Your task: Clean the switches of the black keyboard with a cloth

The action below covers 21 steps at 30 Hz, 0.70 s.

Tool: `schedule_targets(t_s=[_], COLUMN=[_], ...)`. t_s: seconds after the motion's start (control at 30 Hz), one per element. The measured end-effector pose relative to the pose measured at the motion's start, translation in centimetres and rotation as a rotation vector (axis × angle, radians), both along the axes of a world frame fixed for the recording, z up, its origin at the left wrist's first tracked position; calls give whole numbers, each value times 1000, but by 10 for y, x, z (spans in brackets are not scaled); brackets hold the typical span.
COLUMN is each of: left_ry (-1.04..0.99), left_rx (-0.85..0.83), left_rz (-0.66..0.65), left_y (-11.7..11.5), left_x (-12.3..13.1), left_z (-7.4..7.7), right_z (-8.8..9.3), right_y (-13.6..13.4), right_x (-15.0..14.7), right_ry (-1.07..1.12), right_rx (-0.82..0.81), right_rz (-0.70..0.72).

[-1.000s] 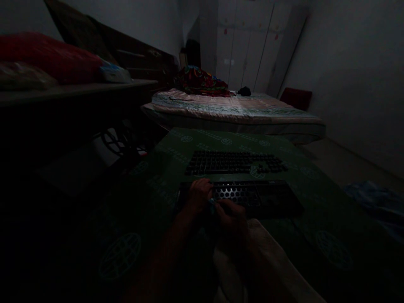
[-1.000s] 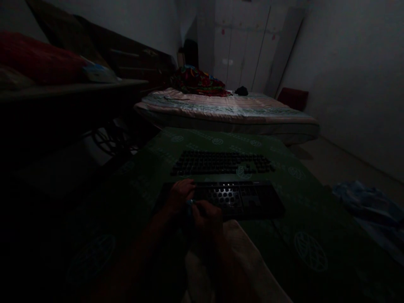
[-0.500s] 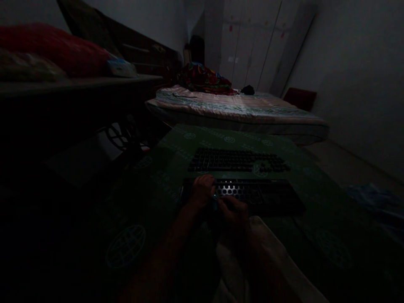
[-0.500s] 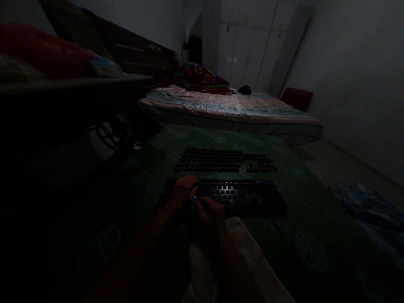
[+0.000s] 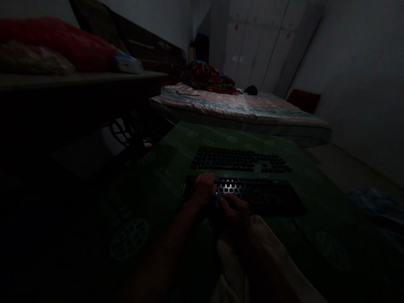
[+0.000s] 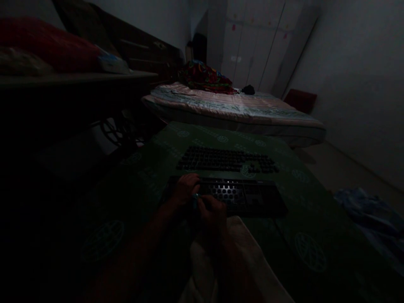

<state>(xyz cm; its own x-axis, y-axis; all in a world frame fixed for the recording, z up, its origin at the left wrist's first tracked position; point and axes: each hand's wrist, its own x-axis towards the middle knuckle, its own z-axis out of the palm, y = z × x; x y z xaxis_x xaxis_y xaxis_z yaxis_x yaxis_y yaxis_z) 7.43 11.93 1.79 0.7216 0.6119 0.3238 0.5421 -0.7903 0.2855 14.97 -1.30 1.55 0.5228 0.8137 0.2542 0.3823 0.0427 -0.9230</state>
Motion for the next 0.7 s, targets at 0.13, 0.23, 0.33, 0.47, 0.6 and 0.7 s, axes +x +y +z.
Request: schedule_targets(t_s=[0.13, 0.23, 0.33, 0.47, 0.6, 0.7], left_ry=[23, 52, 62, 51, 39, 36], left_rx=[-14, -28, -33, -37, -41, -45], left_rz=[-1, 3, 4, 4, 7, 9], left_y=[0, 0, 1, 0, -1, 0], left_x=[1, 2, 2, 1, 1, 0], left_z=[1, 0, -1, -2, -1, -1], right_z=[-2, -2, -3, -5, -5, -4], right_y=[0, 0, 0, 0, -1, -2], right_x=[0, 0, 0, 0, -1, -3], right_ry=[12, -15, -59, -89, -101, -114], right_rx=[19, 25, 19, 8, 43, 51], right_rz=[2, -11, -19, -18, -32, -32])
